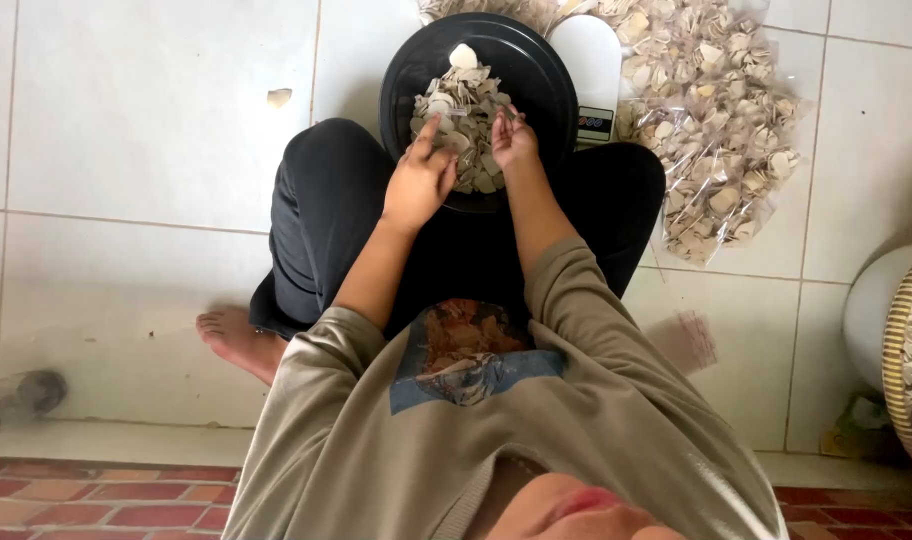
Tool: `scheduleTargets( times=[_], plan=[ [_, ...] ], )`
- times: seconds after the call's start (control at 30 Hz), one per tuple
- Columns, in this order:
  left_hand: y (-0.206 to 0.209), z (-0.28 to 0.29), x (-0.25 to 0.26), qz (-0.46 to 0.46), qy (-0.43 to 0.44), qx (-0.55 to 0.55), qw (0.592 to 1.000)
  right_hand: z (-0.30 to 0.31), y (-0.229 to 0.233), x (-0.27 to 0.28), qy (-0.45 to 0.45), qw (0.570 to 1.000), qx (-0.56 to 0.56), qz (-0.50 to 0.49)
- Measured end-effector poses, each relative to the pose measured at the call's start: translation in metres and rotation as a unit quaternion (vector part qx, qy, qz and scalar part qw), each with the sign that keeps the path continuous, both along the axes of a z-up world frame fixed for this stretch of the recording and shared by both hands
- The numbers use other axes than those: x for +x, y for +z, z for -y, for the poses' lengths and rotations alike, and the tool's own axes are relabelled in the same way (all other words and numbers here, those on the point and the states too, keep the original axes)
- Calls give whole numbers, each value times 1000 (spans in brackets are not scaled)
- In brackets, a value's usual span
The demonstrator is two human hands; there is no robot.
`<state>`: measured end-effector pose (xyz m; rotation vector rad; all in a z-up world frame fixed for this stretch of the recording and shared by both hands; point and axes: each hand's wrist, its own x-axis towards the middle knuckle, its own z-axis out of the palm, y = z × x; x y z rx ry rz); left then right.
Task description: The person is manually packaging small pieces of chips into plastic bags, weighing each bag on a digital scale to ensure consistency.
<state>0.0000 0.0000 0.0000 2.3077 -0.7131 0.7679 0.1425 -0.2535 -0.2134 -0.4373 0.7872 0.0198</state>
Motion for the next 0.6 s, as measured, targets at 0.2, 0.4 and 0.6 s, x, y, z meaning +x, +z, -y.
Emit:
scheduleTargets(
  times=[0.2,0.4,0.6],
  plan=[
    [10,1,-1,-3,2,1,1000,0,59,-17,29,999,-16,20],
    [11,-1,-2,-124,-38,9,992,-18,219,-63,30,989,-148,-4],
    [14,0,-1,-143,-43,4,989,-10,273,-78,117,946,-279,116]
  ],
)
